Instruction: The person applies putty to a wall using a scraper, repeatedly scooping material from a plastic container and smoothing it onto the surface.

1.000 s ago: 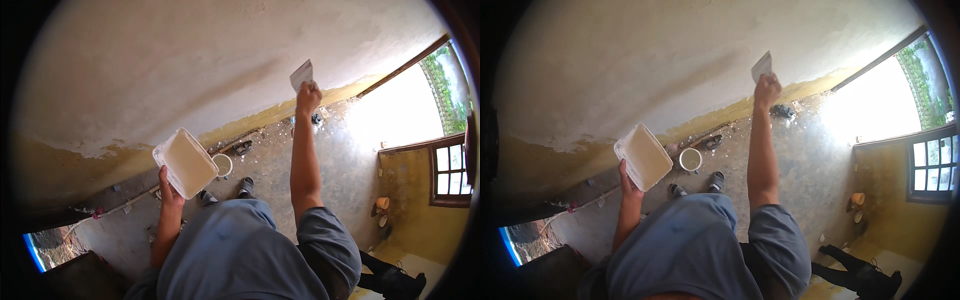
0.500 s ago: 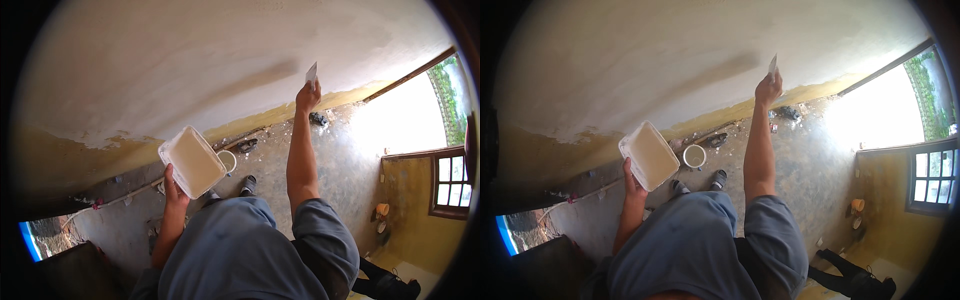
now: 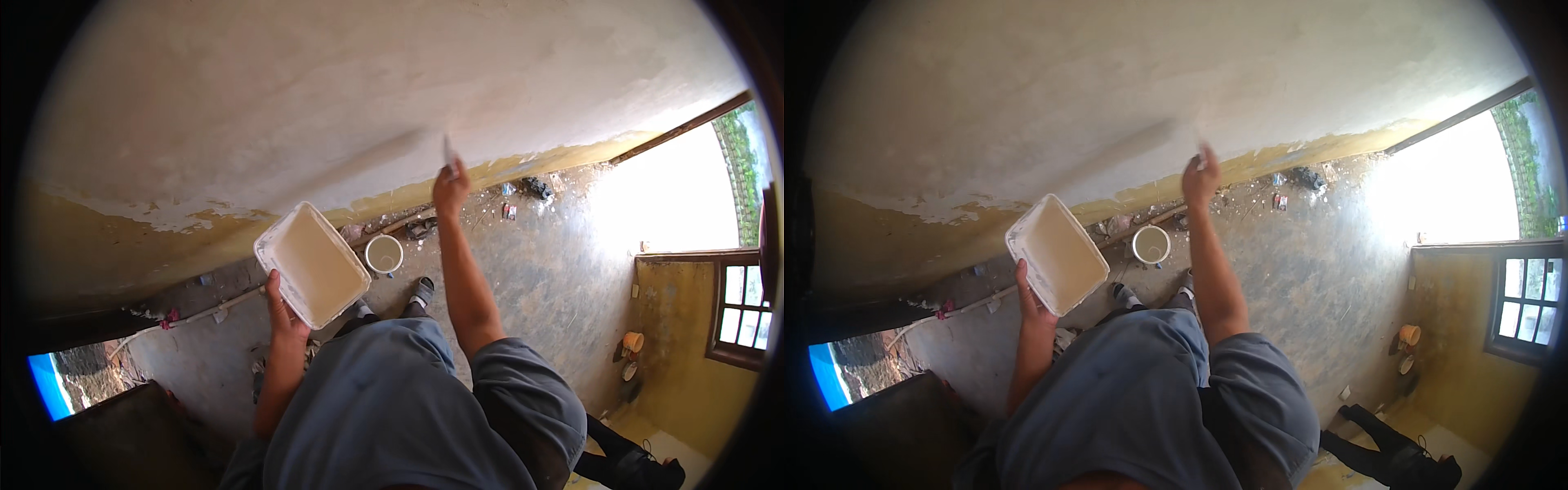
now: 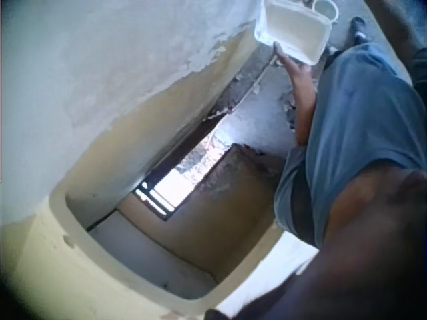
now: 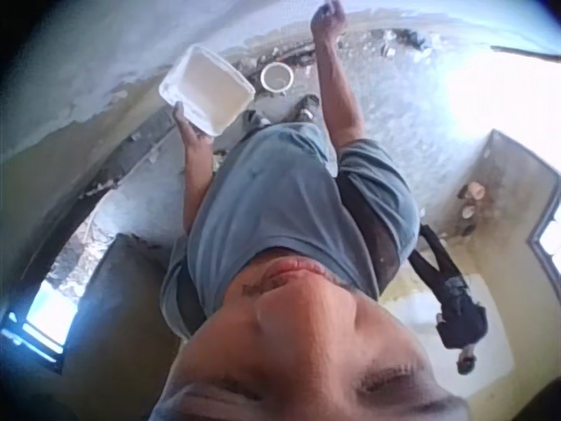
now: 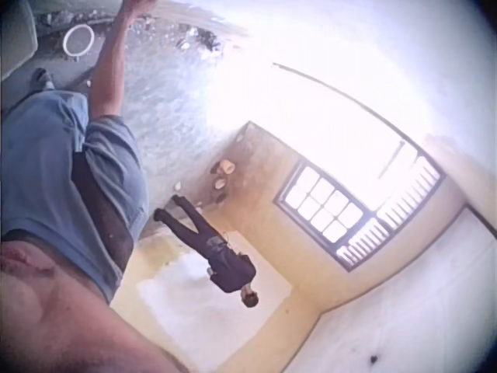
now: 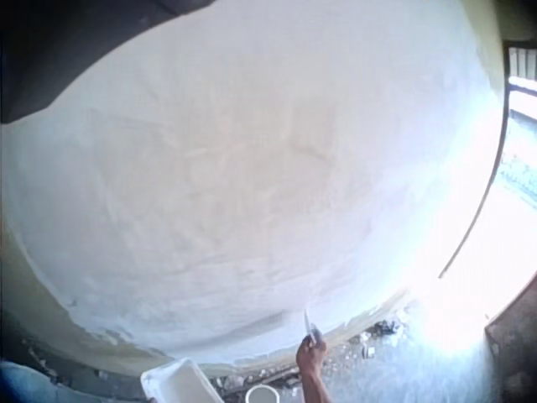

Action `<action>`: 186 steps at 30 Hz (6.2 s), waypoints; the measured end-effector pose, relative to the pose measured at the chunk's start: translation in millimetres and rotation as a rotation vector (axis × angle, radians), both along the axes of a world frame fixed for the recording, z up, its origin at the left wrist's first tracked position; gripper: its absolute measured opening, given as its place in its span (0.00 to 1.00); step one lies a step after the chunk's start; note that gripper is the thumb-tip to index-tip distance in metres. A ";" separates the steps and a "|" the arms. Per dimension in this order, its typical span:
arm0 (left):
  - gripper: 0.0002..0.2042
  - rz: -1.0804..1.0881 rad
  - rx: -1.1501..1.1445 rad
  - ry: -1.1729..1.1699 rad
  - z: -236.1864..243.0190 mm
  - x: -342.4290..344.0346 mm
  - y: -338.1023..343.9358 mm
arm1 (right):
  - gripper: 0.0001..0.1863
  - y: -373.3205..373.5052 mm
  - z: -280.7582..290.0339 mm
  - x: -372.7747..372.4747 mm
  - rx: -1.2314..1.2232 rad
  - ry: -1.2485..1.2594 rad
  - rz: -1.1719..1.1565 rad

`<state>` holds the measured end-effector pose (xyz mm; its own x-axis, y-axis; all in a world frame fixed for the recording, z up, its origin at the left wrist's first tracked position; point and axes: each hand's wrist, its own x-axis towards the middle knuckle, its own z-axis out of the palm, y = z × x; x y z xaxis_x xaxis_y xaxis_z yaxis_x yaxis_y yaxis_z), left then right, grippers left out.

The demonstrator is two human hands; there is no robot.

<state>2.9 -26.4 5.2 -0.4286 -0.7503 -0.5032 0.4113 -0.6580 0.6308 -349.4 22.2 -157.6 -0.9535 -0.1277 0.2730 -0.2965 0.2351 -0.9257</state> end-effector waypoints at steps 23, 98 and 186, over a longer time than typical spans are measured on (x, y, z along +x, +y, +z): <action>0.34 0.020 -0.041 0.043 -13.8 -2.7 -9.8 | 0.17 14.0 146.3 -63.7 -0.229 0.115 -0.272; 0.34 0.039 -0.055 0.044 13.0 -20.5 -8.6 | 0.15 -83.5 16.4 97.9 0.185 -0.076 0.553; 0.32 0.249 -0.150 0.239 8.6 70.2 -72.4 | 0.09 -34.9 188.2 177.6 -0.529 -1.250 0.941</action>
<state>73.1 -98.8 13.8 -0.3160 -0.9042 -0.2874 0.6940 -0.4268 0.5798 -171.9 -12.7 30.6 -0.2495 -0.9001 -0.3572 0.8000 0.0163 -0.5998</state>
